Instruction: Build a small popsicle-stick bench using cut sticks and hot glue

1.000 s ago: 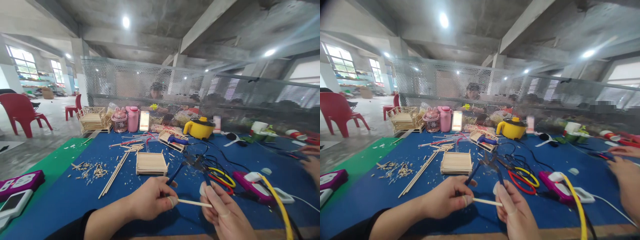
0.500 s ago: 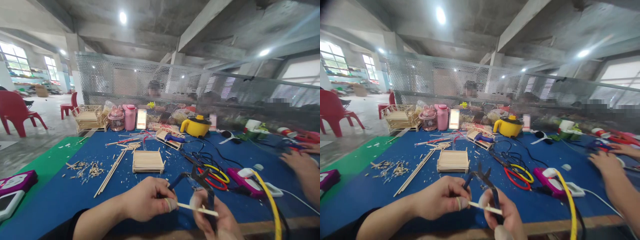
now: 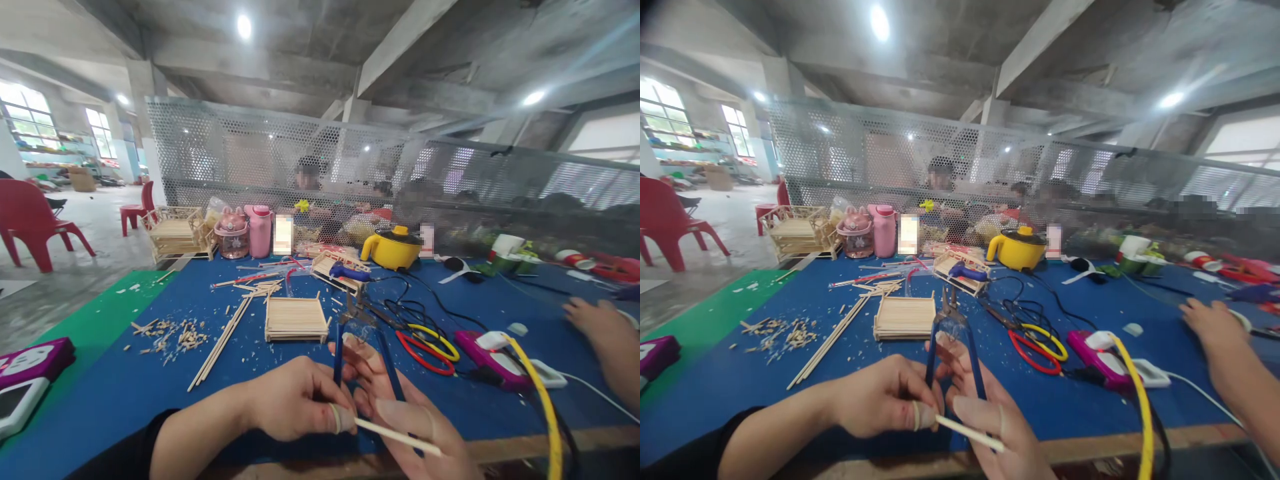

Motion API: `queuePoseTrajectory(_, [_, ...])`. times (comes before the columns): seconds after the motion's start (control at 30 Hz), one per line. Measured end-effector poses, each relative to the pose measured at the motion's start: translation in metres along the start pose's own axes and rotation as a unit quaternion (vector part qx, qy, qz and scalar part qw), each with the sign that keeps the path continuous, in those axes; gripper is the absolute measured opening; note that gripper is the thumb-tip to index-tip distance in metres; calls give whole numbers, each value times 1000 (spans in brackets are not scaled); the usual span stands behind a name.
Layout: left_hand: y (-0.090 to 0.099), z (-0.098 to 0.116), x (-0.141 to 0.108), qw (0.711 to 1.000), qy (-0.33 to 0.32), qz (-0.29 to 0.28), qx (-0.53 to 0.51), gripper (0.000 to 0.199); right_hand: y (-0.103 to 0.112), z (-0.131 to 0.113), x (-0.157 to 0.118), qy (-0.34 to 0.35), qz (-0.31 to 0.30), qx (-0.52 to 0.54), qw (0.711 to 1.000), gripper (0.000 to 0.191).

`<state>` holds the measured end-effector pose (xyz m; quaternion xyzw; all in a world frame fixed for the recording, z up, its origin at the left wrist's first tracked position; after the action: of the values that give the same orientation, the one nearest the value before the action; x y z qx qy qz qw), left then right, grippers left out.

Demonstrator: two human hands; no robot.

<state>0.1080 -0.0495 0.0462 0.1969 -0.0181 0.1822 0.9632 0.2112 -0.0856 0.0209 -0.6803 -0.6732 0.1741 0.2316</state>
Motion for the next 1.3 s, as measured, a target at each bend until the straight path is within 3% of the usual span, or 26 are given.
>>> queuePoseTrajectory(0.13, [-8, 4, -2, 1000, 19, -20, -2, 34, -7, 11, 5, -73, -97, -4, 993, 53])
queuePoseTrajectory(0.2, [-10, 9, -3, 999, 21, -24, -12, 32, -11, 14, 6, -66, -127, 20, 989, 57])
queuePoseTrajectory(0.33, [-9, 13, -3, 997, 9, -28, -66, 37, -18, 9, 5, -19, -135, 62, 989, 72])
queuePoseTrajectory(0.4, [-3, 11, -1, 994, 8, -4, -106, 40, -19, 2, 7, -3, -121, 52, 991, 75])
queuePoseTrajectory(0.47, [9, 1, 1, 983, 36, 48, -171, 43, -10, -12, 11, 40, -82, 10, 996, 74])
queuePoseTrajectory(0.57, [38, -20, 1, 946, 95, 200, -235, 46, 23, -40, 17, 124, 31, -145, 981, 77])
queuePoseTrajectory(0.63, [58, -27, -4, 922, 107, 299, -223, 44, 47, -50, 16, 111, 101, -314, 937, 81])
queuePoseTrajectory(0.7, [68, -29, -6, 911, 102, 346, -200, 43, 58, -47, 14, 42, 96, -451, 886, 82])
queuePoseTrajectory(0.8, [69, -28, -5, 917, 97, 347, -170, 39, 53, -34, 7, -28, 15, -566, 824, 83])
queuePoseTrajectory(0.9, [64, -25, -3, 929, 94, 334, -130, 38, 39, -23, 0, -52, -32, -615, 786, 83])
queuePoseTrajectory(1.3, [63, -14, -5, 935, 86, 338, -69, 38, 31, -21, -5, -20, -37, -598, 800, 82])
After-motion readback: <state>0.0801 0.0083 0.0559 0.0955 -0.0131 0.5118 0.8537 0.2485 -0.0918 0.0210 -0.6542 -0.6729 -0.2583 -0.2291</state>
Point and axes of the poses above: each hand's wrist, its own x-axis towards the middle knuckle, its own y-axis out of the back of the hand, z = x × y, the point moved 7 cm from there along x, towards the middle knuckle, and after that the axes turned 5 degrees about y, right-handed, at the moved point
